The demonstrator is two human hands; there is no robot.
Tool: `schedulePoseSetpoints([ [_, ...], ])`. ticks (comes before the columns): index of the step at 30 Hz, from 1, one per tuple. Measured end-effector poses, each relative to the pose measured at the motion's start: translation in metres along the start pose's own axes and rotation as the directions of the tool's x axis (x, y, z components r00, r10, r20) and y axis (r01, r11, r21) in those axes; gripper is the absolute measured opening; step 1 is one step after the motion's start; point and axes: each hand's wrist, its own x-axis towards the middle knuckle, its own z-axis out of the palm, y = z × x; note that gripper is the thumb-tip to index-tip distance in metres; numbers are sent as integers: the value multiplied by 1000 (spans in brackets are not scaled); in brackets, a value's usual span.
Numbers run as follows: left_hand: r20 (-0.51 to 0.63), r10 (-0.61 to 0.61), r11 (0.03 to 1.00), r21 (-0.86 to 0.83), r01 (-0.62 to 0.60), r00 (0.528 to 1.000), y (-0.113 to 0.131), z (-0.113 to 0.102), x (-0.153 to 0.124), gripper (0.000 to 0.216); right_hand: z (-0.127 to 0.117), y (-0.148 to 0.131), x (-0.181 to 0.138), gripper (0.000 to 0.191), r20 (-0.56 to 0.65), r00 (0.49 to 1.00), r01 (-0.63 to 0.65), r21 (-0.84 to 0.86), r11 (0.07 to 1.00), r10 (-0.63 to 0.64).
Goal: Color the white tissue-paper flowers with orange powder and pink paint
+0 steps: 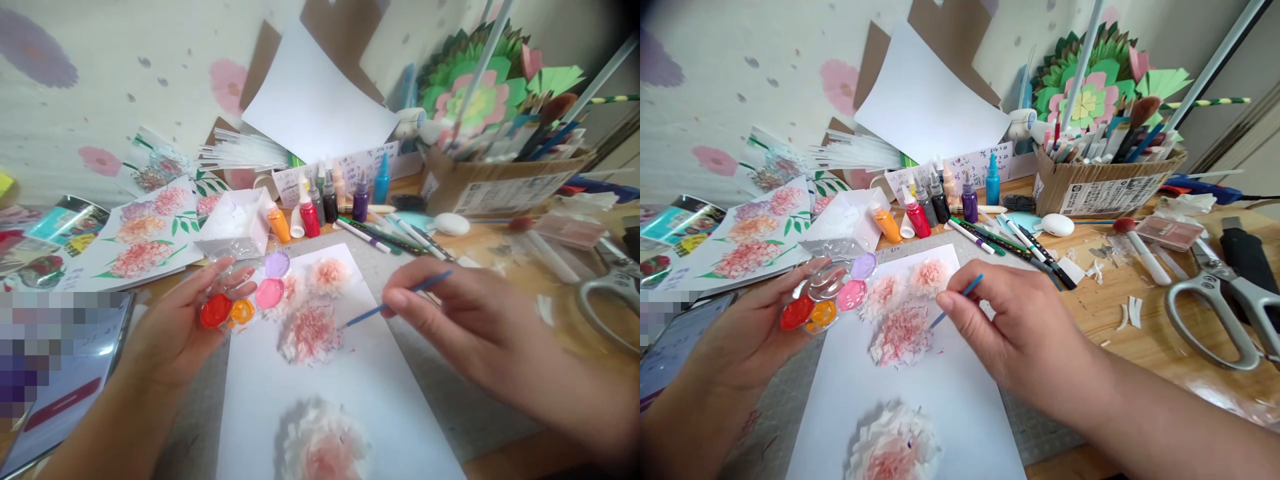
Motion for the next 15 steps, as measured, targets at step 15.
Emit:
schedulePoseSetpoints([
  [15, 58, 11, 985, -170, -1, 998, 7, 4, -19, 24, -22, -2, -8, 6, -354, 911, -191, 92, 977, 211],
])
